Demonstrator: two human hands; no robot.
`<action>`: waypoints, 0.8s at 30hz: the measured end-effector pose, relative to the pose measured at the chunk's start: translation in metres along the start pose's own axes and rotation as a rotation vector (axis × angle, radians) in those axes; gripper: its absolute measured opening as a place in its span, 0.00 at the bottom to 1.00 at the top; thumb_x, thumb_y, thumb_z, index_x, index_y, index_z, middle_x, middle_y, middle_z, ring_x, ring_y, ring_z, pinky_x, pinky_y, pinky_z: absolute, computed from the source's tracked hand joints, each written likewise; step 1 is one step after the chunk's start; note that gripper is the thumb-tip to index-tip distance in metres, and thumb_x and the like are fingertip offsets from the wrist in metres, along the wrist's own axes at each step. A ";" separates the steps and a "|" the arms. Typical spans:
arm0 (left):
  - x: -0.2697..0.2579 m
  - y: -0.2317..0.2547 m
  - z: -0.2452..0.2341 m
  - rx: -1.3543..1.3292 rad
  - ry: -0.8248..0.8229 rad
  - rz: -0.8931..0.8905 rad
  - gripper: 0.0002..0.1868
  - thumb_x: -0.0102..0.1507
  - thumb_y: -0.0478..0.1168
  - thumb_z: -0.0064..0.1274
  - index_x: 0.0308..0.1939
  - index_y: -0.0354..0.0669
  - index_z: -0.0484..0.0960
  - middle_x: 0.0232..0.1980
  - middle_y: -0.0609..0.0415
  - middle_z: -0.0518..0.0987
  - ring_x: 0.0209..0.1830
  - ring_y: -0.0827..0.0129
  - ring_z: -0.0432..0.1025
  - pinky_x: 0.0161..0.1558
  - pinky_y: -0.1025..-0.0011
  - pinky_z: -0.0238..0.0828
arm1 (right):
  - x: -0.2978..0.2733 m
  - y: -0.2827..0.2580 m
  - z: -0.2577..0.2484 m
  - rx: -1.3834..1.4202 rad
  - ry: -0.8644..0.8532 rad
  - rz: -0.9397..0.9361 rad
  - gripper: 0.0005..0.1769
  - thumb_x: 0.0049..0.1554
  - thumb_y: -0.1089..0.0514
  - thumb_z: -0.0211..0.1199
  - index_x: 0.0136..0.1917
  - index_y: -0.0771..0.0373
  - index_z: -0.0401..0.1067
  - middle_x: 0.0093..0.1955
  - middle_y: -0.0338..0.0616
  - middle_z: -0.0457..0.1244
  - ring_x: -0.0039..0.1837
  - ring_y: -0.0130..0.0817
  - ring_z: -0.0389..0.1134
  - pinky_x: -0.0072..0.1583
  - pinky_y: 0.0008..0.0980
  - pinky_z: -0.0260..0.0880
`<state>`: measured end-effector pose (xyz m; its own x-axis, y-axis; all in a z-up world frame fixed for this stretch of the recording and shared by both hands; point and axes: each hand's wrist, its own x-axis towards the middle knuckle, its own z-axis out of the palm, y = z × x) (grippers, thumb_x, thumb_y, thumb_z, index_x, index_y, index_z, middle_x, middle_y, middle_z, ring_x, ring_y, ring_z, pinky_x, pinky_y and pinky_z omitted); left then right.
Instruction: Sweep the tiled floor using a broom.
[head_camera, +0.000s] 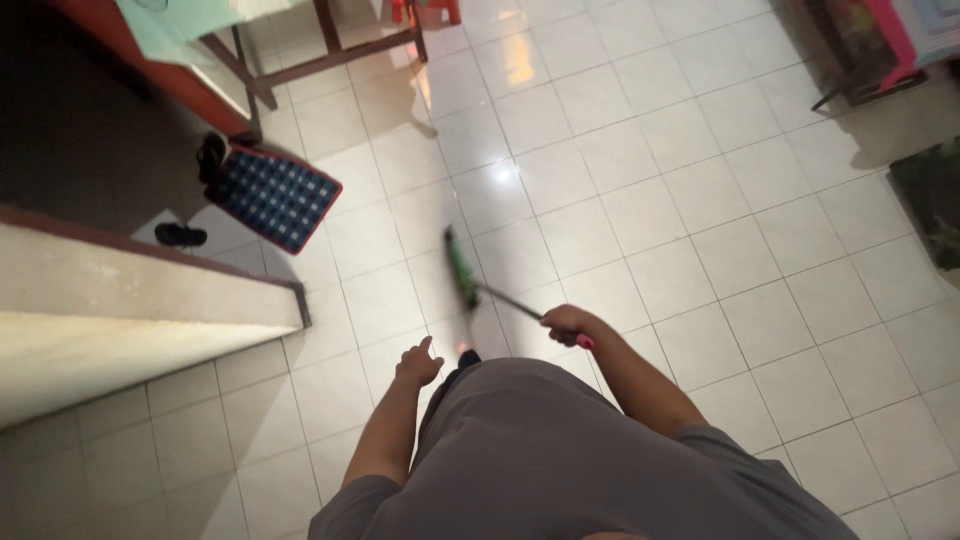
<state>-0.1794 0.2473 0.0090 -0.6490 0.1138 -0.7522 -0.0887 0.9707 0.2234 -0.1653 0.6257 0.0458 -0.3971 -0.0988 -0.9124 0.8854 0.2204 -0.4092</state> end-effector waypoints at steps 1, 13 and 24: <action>0.005 0.003 -0.004 0.004 0.007 0.009 0.43 0.64 0.58 0.52 0.80 0.58 0.53 0.75 0.46 0.66 0.76 0.49 0.58 0.72 0.47 0.59 | 0.002 0.001 0.003 0.004 0.008 -0.008 0.12 0.63 0.55 0.55 0.53 0.66 0.71 0.31 0.44 0.61 0.28 0.31 0.56 0.30 0.32 0.55; 0.043 0.016 -0.023 0.027 -0.064 0.086 0.41 0.64 0.56 0.52 0.79 0.58 0.55 0.76 0.48 0.66 0.76 0.50 0.59 0.73 0.49 0.58 | 0.039 0.001 0.001 0.186 -0.159 0.110 0.10 0.63 0.57 0.56 0.55 0.62 0.72 0.31 0.36 0.60 0.30 0.22 0.56 0.31 0.24 0.51; 0.073 0.077 -0.016 -0.017 -0.037 -0.059 0.41 0.66 0.58 0.48 0.81 0.61 0.51 0.78 0.48 0.63 0.78 0.52 0.57 0.72 0.48 0.60 | 0.034 0.047 -0.167 0.032 0.061 0.179 0.14 0.64 0.53 0.56 0.47 0.66 0.71 0.26 0.41 0.60 0.24 0.29 0.55 0.27 0.30 0.53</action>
<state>-0.2453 0.3266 -0.0190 -0.6142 0.0648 -0.7865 -0.1389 0.9722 0.1886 -0.1781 0.7948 -0.0046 -0.2455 -0.0012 -0.9694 0.9501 0.1983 -0.2408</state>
